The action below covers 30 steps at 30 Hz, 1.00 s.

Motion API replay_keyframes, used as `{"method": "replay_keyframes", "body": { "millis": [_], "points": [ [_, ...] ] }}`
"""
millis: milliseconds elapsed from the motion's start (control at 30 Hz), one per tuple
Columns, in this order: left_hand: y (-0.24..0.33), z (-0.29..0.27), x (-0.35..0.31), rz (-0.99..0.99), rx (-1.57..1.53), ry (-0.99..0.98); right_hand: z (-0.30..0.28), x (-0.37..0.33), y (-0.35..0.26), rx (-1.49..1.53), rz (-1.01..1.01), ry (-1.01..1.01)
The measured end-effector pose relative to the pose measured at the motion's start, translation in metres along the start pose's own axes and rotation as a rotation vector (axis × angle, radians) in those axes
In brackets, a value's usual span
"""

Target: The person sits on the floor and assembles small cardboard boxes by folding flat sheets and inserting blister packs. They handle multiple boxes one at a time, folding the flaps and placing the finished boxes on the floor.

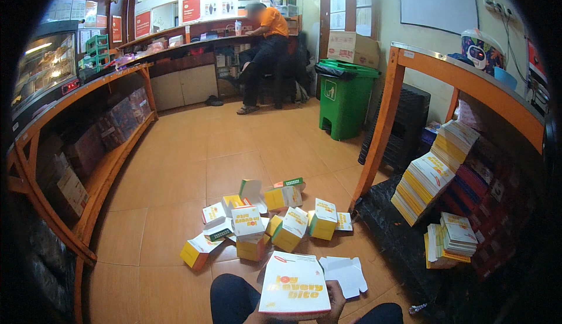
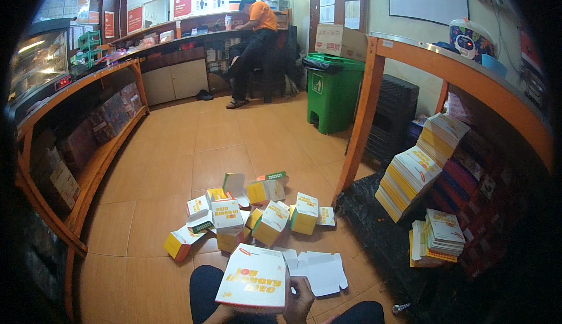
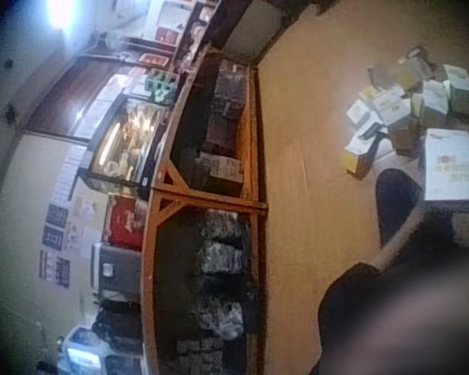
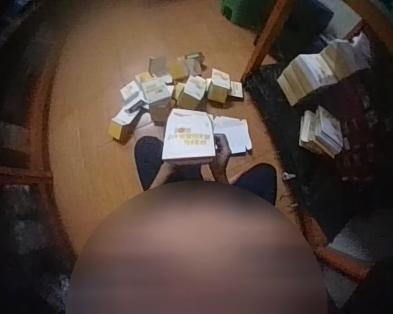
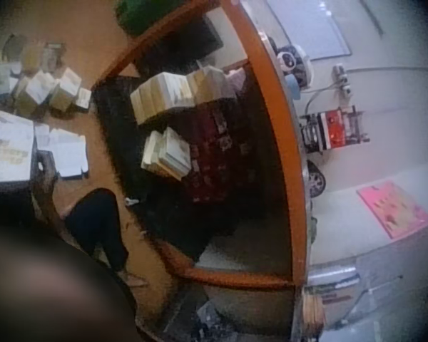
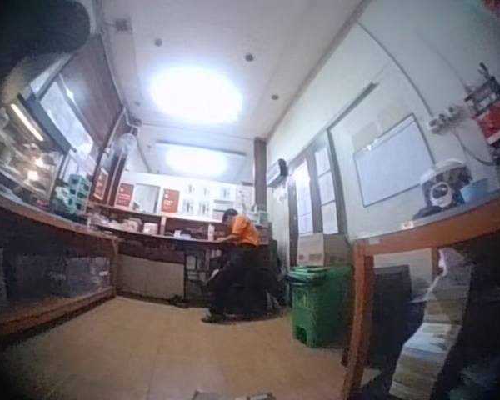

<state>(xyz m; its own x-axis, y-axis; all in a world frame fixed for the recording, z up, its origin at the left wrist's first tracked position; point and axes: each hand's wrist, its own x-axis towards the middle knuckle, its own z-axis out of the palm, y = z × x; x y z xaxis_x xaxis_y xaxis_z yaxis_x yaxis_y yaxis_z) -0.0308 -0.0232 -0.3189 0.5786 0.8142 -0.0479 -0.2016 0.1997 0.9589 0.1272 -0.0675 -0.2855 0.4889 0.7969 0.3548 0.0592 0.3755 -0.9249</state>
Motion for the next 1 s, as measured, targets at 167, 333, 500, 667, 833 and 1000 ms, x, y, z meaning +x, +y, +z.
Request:
{"method": "replay_keyframes", "body": {
  "millis": [167,333,500,667,833,1000],
  "points": [
    [-0.009,0.007,0.0,0.014,-0.017,0.116,0.003,0.005,-0.029,-0.158,-0.229,-0.031],
    [-0.018,0.013,-0.001,0.043,-0.017,0.214,0.005,0.012,-0.06,-0.311,-0.402,-0.174],
    [-0.024,0.018,-0.001,0.066,-0.022,0.292,0.01,0.017,-0.068,-0.523,-0.577,-0.16],
    [-0.034,0.02,0.001,0.074,-0.024,0.339,0.011,0.014,-0.065,-0.495,-0.57,-0.04],
    [-0.064,0.021,0.007,0.083,-0.024,0.381,0.007,0.011,-0.056,-0.539,-0.62,-0.037],
    [-0.075,0.023,0.016,0.1,-0.016,0.46,0.004,0.006,-0.051,-0.57,-0.646,-0.145]
  ]
}}
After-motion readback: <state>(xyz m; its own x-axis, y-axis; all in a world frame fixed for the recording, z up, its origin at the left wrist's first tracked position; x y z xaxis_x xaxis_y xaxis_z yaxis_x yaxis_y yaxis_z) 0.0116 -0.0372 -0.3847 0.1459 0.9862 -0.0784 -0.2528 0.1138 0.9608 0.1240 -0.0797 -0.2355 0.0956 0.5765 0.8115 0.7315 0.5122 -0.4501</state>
